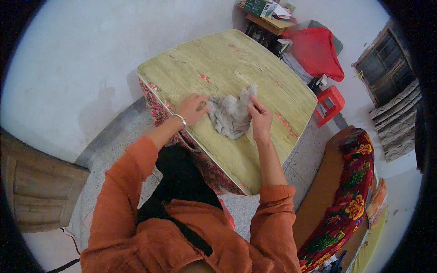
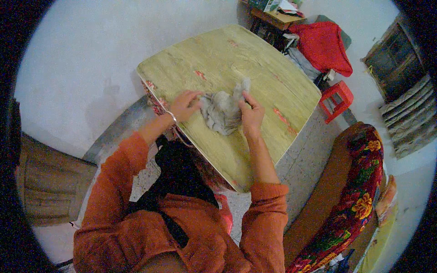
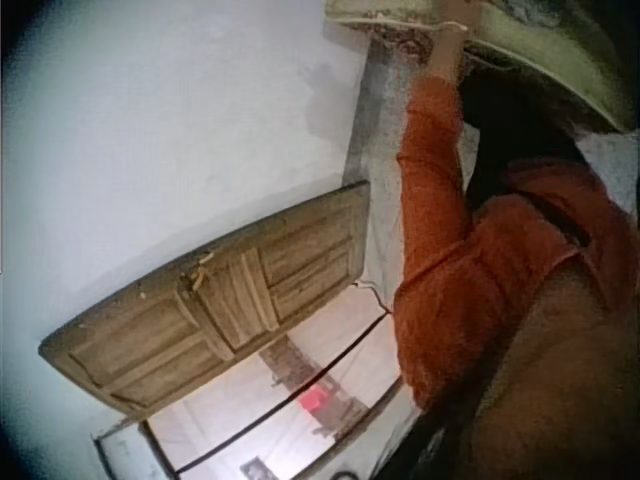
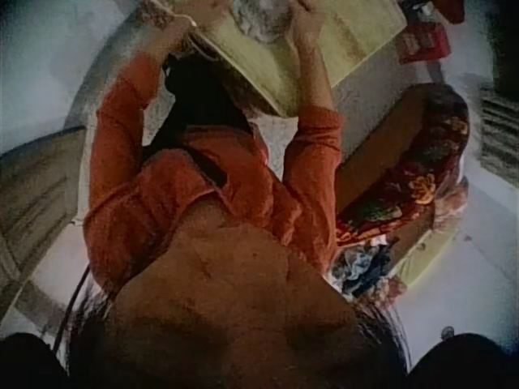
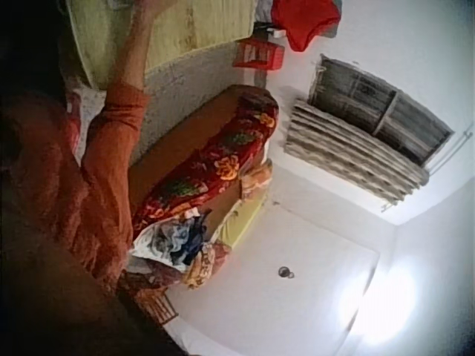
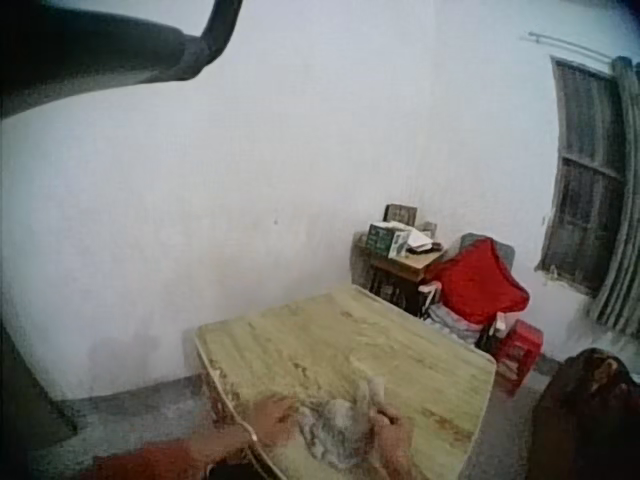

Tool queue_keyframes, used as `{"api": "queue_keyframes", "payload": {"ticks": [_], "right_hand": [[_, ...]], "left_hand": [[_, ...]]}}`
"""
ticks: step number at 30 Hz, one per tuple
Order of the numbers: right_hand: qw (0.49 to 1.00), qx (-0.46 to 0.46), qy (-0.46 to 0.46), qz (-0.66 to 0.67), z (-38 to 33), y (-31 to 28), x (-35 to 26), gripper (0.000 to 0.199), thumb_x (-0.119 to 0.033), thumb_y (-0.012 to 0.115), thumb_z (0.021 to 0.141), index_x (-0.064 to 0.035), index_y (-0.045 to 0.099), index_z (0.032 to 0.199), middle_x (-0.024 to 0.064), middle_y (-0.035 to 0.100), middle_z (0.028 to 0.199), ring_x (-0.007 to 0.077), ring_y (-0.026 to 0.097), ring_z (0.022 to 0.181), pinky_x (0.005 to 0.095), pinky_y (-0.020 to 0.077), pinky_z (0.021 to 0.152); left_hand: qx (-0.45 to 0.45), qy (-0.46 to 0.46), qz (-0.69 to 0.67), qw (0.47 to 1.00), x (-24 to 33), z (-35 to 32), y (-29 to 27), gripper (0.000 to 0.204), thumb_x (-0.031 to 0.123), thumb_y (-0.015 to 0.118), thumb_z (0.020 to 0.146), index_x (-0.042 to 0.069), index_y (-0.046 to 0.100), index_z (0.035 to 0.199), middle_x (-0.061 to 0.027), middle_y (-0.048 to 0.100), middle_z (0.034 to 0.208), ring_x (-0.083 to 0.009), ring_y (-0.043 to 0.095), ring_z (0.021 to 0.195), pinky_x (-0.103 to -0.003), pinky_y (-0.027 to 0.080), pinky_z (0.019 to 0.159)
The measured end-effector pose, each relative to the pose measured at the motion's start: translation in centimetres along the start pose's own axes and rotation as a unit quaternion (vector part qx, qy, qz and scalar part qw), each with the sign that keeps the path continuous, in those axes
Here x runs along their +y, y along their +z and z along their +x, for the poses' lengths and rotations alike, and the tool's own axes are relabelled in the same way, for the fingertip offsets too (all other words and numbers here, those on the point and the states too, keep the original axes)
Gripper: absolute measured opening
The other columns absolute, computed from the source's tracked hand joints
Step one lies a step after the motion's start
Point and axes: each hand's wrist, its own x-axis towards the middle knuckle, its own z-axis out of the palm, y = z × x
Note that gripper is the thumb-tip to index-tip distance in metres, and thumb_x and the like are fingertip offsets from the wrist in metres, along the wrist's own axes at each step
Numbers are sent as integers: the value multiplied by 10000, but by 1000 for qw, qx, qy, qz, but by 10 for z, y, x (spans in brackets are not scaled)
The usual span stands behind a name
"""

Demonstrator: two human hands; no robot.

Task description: The person wipes the surface of a small table with a cloth. They move around the table to reach different areas and continue wiping the entire top surface.

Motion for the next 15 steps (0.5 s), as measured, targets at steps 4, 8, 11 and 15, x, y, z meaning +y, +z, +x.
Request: {"api": "queue_keyframes", "payload": {"ticks": [4,8,11,15], "right_hand": [[1000,13,10,-24,-6,-7,-14,369,-56,670,771,2,643,1135,109,670,1059,187,612,962,288,454,886],[988,60,-115,-82,-7,-27,-31,448,-67,688,787,-31,590,1223,132,626,1120,158,580,988,272,458,851],[964,108,-209,-124,-4,-34,-37,514,-193,688,814,-34,538,1280,197,536,1250,237,496,1149,342,412,934],[867,207,-168,-420,28,-96,11,608,-469,570,868,-96,484,1340,280,373,1385,404,332,1303,505,253,1061]], "left_hand": [[-17,40,52,998,21,3,26,235,247,682,772,114,613,953,-116,570,912,-330,533,933,-413,433,825],[-65,-12,-56,996,23,9,14,156,211,659,786,91,592,859,-125,588,902,-319,540,954,-413,440,846],[49,-96,54,993,8,13,-29,155,194,629,802,58,605,873,-151,592,901,-332,540,960,-418,447,853],[136,-106,233,957,25,14,-49,306,213,609,815,37,599,1065,-210,557,1108,-349,496,1088,-430,422,923]]}}
